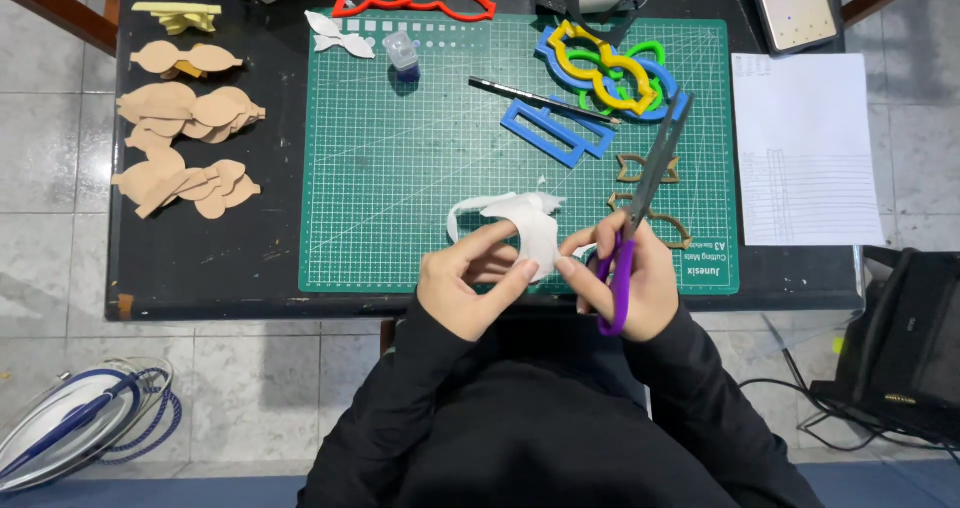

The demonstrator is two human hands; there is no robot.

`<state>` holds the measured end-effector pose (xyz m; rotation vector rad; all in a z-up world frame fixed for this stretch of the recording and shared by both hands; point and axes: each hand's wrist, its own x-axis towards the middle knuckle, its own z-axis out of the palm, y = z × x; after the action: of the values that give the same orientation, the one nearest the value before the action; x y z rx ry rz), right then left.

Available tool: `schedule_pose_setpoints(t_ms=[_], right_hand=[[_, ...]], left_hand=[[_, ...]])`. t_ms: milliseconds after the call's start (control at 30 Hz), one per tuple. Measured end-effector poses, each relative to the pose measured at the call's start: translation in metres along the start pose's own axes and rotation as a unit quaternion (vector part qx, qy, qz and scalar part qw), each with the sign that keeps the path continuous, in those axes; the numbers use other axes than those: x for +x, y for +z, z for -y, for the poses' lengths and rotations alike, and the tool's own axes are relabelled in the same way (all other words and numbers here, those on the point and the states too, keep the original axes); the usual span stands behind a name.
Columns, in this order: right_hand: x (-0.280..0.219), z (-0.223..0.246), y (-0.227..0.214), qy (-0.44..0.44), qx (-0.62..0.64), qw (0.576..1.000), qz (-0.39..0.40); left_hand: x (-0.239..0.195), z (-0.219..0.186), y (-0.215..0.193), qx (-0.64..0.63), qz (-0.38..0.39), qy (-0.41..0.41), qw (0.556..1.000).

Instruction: Cutting out patterns from a white material using scissors for craft assembly.

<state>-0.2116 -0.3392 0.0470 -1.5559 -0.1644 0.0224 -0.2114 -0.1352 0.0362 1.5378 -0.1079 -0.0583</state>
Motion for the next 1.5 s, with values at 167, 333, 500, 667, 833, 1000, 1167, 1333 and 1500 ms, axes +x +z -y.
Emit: schedule_pose_setpoints(t_ms=[167,333,500,667,833,1000,1167,1333,1500], right_hand=[[-0.001,0.006,0.001,-0.023,-0.039,0.999,0.021],[-0.038,-0.017,-0.016,-0.057,-0.167,0.98,0.092],[-0.054,0.002,0.001,0.023,-0.2,0.943,0.266],[-0.037,0.008,0.016,-0.005,-0.211,0.943,0.256],[-0.03,0.008,0.024,-0.037,-0.234,0.94,0.243],[-0.031,0.003,0.024,-0.058,-0.268,0.932,0.236],[-0.03,0.001,0.025,-0.052,-0.278,0.928,0.241],[-0.029,-0.001,0.026,-0.059,-0.268,0.93,0.246],[-0.029,0.004,0.028,-0.057,-0.24,0.94,0.237]], left_hand=[[0.003,-0.004,-0.001,0.006,-0.015,-0.011,1.0],[0.008,-0.01,-0.007,-0.009,-0.058,-0.001,0.998],[0.01,-0.03,-0.01,0.035,-0.08,0.007,0.996],[0.006,-0.037,-0.006,0.068,-0.07,0.036,0.995],[0.0,-0.042,-0.008,0.119,-0.075,0.059,0.988],[-0.004,-0.047,-0.006,0.166,-0.072,0.058,0.982],[-0.006,-0.048,-0.006,0.158,-0.077,0.063,0.982],[-0.007,-0.046,-0.006,0.164,-0.085,0.071,0.98],[-0.008,-0.046,-0.006,0.163,-0.089,0.084,0.979]])
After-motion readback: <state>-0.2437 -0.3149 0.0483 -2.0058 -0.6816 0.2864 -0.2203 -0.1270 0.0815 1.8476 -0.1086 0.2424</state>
